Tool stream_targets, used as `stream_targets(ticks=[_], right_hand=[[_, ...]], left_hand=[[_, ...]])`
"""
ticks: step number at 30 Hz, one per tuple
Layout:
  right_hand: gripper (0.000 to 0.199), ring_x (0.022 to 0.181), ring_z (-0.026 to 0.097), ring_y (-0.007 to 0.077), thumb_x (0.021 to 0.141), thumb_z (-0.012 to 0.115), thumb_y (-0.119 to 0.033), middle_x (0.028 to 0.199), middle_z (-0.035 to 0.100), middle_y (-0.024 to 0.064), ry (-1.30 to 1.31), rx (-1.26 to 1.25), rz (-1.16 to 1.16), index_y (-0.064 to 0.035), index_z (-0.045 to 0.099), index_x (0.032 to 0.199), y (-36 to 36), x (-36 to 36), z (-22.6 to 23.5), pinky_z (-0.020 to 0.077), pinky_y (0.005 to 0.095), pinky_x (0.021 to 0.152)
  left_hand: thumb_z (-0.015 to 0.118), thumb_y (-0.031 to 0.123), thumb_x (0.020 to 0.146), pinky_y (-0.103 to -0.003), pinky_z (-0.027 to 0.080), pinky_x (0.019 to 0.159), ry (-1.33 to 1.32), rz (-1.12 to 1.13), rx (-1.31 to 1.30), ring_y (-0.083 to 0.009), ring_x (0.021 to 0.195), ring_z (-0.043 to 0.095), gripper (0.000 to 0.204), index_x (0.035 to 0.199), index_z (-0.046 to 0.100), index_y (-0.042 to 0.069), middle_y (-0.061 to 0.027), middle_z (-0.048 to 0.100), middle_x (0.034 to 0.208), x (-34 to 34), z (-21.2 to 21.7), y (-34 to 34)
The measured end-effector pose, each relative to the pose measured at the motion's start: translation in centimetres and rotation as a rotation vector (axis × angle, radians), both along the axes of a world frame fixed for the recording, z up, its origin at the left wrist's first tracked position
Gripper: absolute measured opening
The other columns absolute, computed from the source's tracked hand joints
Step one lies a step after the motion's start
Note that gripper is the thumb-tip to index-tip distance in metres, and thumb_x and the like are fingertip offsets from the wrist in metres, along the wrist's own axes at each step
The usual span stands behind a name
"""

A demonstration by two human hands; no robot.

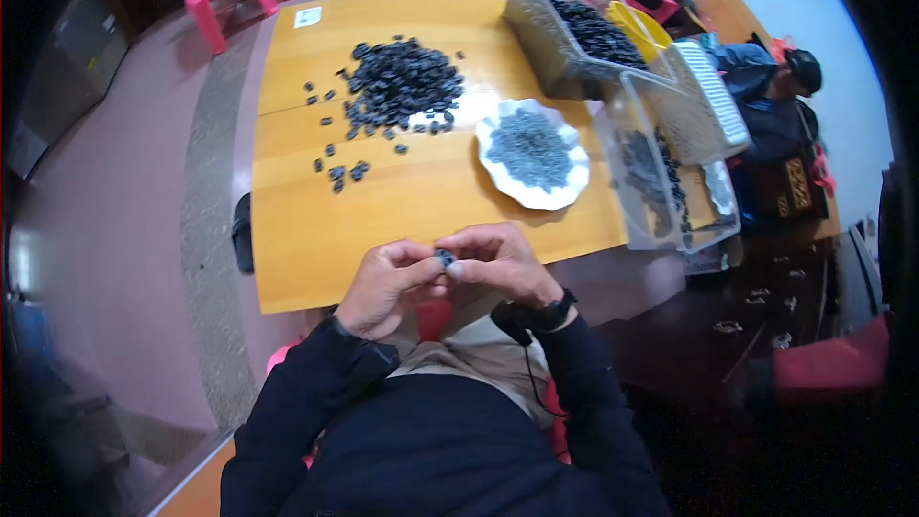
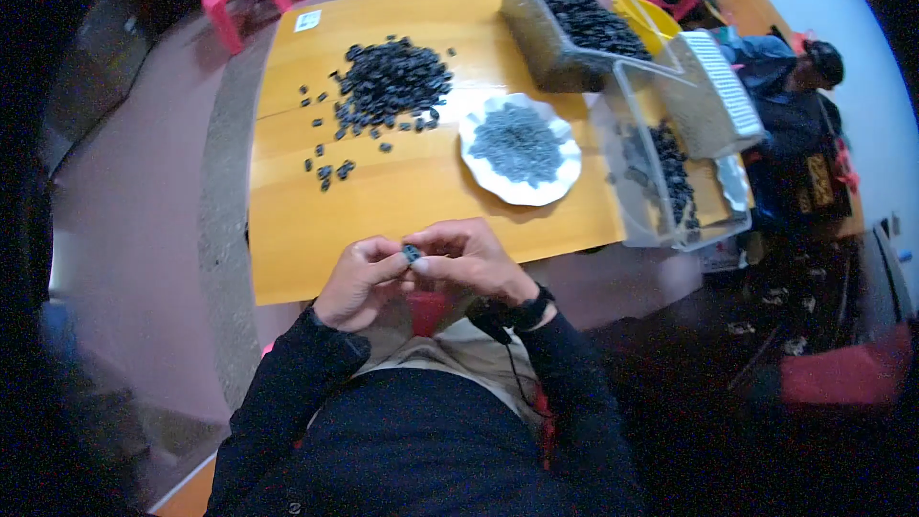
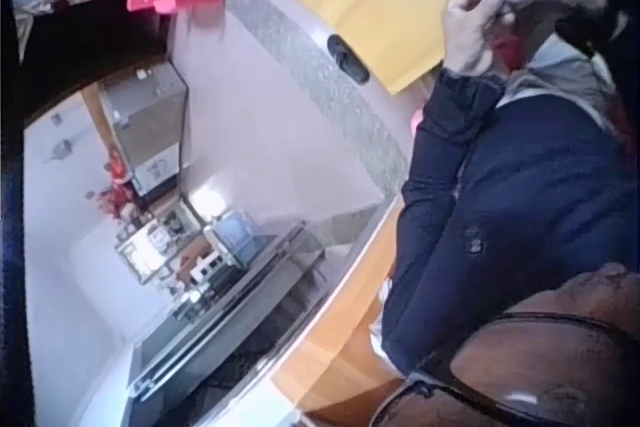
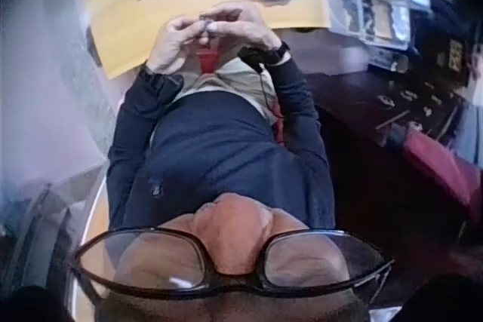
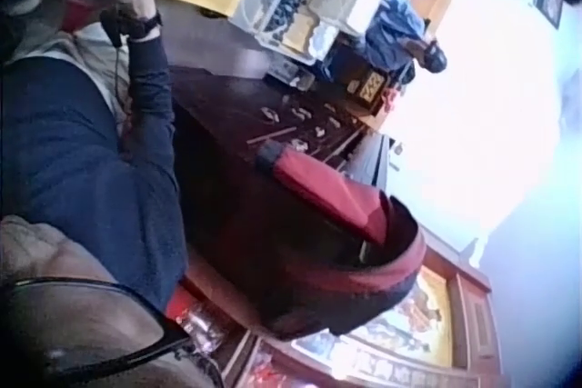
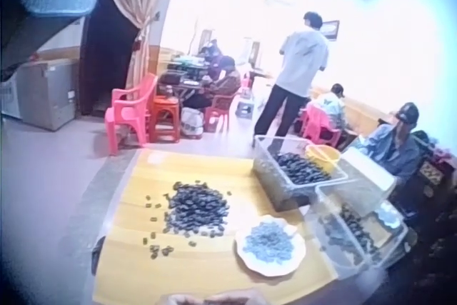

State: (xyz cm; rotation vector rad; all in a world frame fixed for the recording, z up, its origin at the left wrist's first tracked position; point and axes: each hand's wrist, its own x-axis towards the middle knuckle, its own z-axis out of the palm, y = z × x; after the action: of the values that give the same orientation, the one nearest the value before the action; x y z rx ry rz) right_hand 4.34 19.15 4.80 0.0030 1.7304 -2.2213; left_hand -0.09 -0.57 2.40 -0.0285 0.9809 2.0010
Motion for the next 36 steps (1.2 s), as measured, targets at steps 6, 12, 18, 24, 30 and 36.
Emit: stream_targets(ticks=[6,12,18,24,30,36], right_hand=[[0.03,0.084,0.061,0.0095,0.084,0.068,-0.004,0.094,0.064,0.0036,0.298,0.355,-0.017,0.0018,0.061,0.112,-0.7,0.5,0.1,0.0509,0.023,0.07],[0.027,0.068,0.064,0.0208,0.077,0.071,-0.002,0.081,0.062,0.0124,0.719,0.736,-0.154,0.002,0.062,0.102,-1.6,1.2,0.1,0.0499,0.0275,0.06],[0.02,0.07,0.063,0.0269,0.076,0.065,-0.001,0.078,0.062,0.015,0.758,0.945,-0.376,0.0008,0.063,0.095,-0.8,2.4,1.1,0.0491,0.0317,0.062],[0.021,0.076,0.062,0.0308,0.083,0.059,-0.005,0.086,0.062,0.0179,0.671,1.466,-0.908,0.0025,0.062,0.102,9.6,3.0,7.1,0.0478,0.036,0.068],[0.022,0.084,0.061,0.0342,0.083,0.059,-0.006,0.089,0.063,0.0179,0.483,2.01,-1.16,0.0014,0.063,0.104,14.2,4.1,9.9,0.048,0.0397,0.074],[0.007,0.066,0.062,0.0272,0.081,0.063,-0.002,0.078,0.063,0.014,0.882,1.366,-0.693,0.0003,0.064,0.088,5.5,-0.7,6.9,0.047,0.0316,0.059]], left_hand=[[0.064,0.006,0.087,-0.028,0.055,0.072,-0.009,0.01,0.024,-0.0161,0.08,0.065,0.013,0.098,0.062,0.001,-0.0078,0.066,0.09,0.0,-0.1,0.0],[0.062,0.008,0.089,-0.031,0.057,0.074,-0.004,0.004,0.026,-0.0166,0.081,0.066,0.016,0.102,0.062,-0.001,-0.0092,0.066,0.092,0.3,0.0,0.1],[0.063,0.012,0.089,-0.027,0.055,0.071,0.084,0.018,-0.083,-0.0132,0.08,0.063,0.02,0.103,0.062,-0.002,-0.008,0.065,0.092,1.0,-0.6,0.7],[0.065,0.011,0.088,-0.024,0.055,0.071,0.042,0.059,-0.063,-0.0117,0.081,0.063,0.02,0.104,0.062,-0.002,-0.0066,0.064,0.092,1.1,-0.2,0.3],[0.062,0.011,0.09,-0.024,0.056,0.07,0.048,0.078,-0.034,-0.0107,0.079,0.063,0.016,0.101,0.062,0.0,-0.0055,0.065,0.093,1.0,-1.0,0.6],[0.062,0.01,0.09,-0.024,0.057,0.07,0.048,0.131,-0.004,-0.011,0.079,0.063,0.014,0.1,0.061,0.0,-0.0056,0.064,0.092,1.1,-1.4,0.4]])
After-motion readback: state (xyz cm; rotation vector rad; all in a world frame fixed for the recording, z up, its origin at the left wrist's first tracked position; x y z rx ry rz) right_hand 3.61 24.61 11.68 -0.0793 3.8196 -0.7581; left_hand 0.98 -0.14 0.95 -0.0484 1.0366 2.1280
